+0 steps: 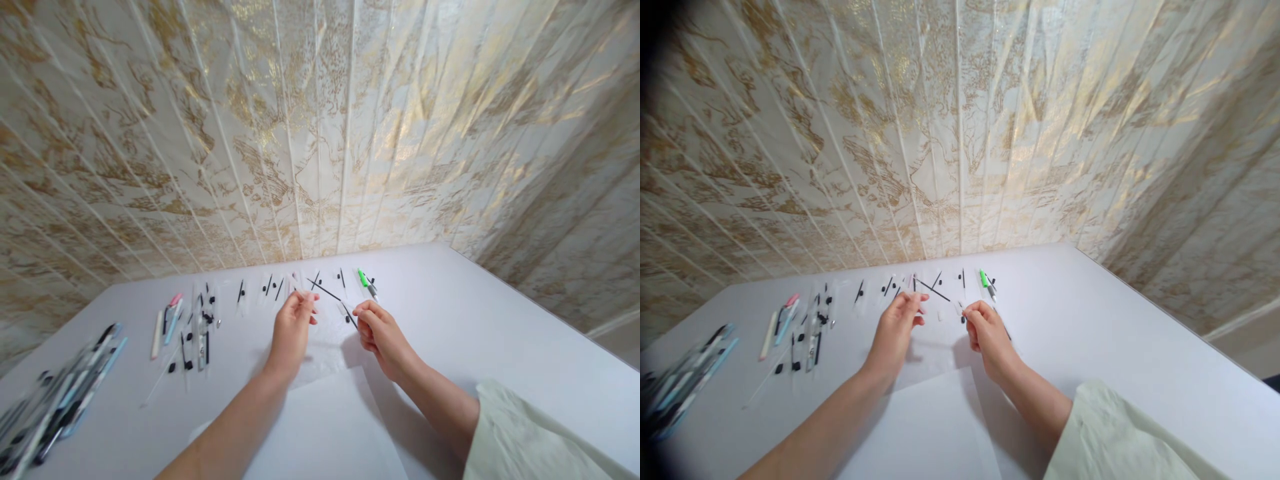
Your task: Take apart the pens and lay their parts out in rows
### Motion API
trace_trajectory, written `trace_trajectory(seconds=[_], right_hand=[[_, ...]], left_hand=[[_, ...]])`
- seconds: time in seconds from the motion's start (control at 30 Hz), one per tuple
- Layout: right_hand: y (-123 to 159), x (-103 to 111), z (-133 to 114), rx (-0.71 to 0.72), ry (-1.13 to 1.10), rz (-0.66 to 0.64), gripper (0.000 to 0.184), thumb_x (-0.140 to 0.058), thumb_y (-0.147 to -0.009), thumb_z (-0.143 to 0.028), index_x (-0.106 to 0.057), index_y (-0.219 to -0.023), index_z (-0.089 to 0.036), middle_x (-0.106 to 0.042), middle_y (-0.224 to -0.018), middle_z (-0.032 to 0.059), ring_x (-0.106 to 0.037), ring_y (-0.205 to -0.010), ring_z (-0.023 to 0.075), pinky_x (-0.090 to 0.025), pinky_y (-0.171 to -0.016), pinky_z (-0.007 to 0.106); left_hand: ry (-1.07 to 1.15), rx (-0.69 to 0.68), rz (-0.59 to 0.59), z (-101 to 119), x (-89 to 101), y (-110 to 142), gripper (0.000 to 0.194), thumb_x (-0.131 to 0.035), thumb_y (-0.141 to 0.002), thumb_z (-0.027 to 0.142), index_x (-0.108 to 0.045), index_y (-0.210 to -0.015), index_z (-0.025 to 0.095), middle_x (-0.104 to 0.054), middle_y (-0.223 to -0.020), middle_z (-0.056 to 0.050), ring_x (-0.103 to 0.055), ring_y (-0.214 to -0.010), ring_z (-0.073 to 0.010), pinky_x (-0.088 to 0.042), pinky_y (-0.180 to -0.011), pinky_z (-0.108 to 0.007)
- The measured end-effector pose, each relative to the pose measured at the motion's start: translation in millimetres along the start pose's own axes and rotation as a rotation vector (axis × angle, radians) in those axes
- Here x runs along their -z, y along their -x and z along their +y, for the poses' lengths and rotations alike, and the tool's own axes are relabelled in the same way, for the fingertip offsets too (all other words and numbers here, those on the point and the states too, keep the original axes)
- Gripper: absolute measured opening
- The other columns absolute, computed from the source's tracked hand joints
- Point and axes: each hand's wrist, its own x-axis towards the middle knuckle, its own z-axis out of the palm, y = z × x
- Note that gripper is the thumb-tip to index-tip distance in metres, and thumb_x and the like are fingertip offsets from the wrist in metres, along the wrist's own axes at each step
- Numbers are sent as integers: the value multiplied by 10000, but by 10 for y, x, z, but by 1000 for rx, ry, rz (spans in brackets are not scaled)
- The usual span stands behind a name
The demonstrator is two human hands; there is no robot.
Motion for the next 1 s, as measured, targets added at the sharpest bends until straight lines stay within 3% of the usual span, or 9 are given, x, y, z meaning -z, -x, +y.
trace_trajectory(seconds=[0.1,0.23,0.33,0.47,0.77,0.87,1.0], right_hand=[[67,-68,65,-37,38,-37,119,-534,-714,-294,-451,-747,-215,-324,-456,-115,-175,-394,58,-122,-391,192],[120,-103,79,-20,173,-90,93,-515,-745,-290,-465,-736,-212,-339,-469,-103,-222,-399,65,-152,-397,194],[88,-67,62,71,348,-116,123,-491,-786,-309,-498,-724,-203,-385,-498,-79,-288,-432,76,-203,-420,202],[15,1,64,231,515,-139,188,-507,-812,-334,-505,-686,-194,-390,-531,-66,-333,-486,89,-245,-471,220],[0,15,131,271,702,-237,174,-506,-814,-280,-484,-668,-187,-468,-596,-45,-409,-558,104,-294,-535,230],[-6,33,123,292,827,-181,168,-488,-819,-268,-470,-671,-191,-478,-586,-45,-430,-553,105,-290,-530,225],[7,70,105,320,1179,-11,104,-469,-832,-250,-503,-746,-203,-547,-601,-35,-471,-552,115,-242,-518,231]], left_hand=[[-47,12,-96,26,-97,116,304,-595,-781,491,-646,-773,192,-671,-960,-59,-570,-740,-143,-463,-625,-237],[-66,49,-45,6,-81,109,312,-592,-778,487,-670,-783,186,-667,-825,-48,-542,-665,-136,-450,-615,-245],[-56,93,-54,-52,-51,70,309,-596,-767,480,-673,-759,181,-645,-754,-34,-529,-639,-129,-435,-603,-235],[-82,124,-149,-83,-57,77,296,-598,-764,460,-676,-748,176,-632,-717,-29,-523,-633,-130,-424,-594,-231],[-102,139,-230,-52,-110,154,294,-598,-757,449,-677,-741,167,-650,-711,-37,-517,-567,-118,-438,-567,-232],[-153,125,-196,-92,-110,135,306,-571,-770,454,-662,-758,162,-665,-785,-49,-531,-572,-112,-450,-561,-230],[-284,105,-102,-139,-59,70,295,-530,-792,446,-616,-740,168,-582,-630,5,-530,-544,-115,-457,-562,-239]])
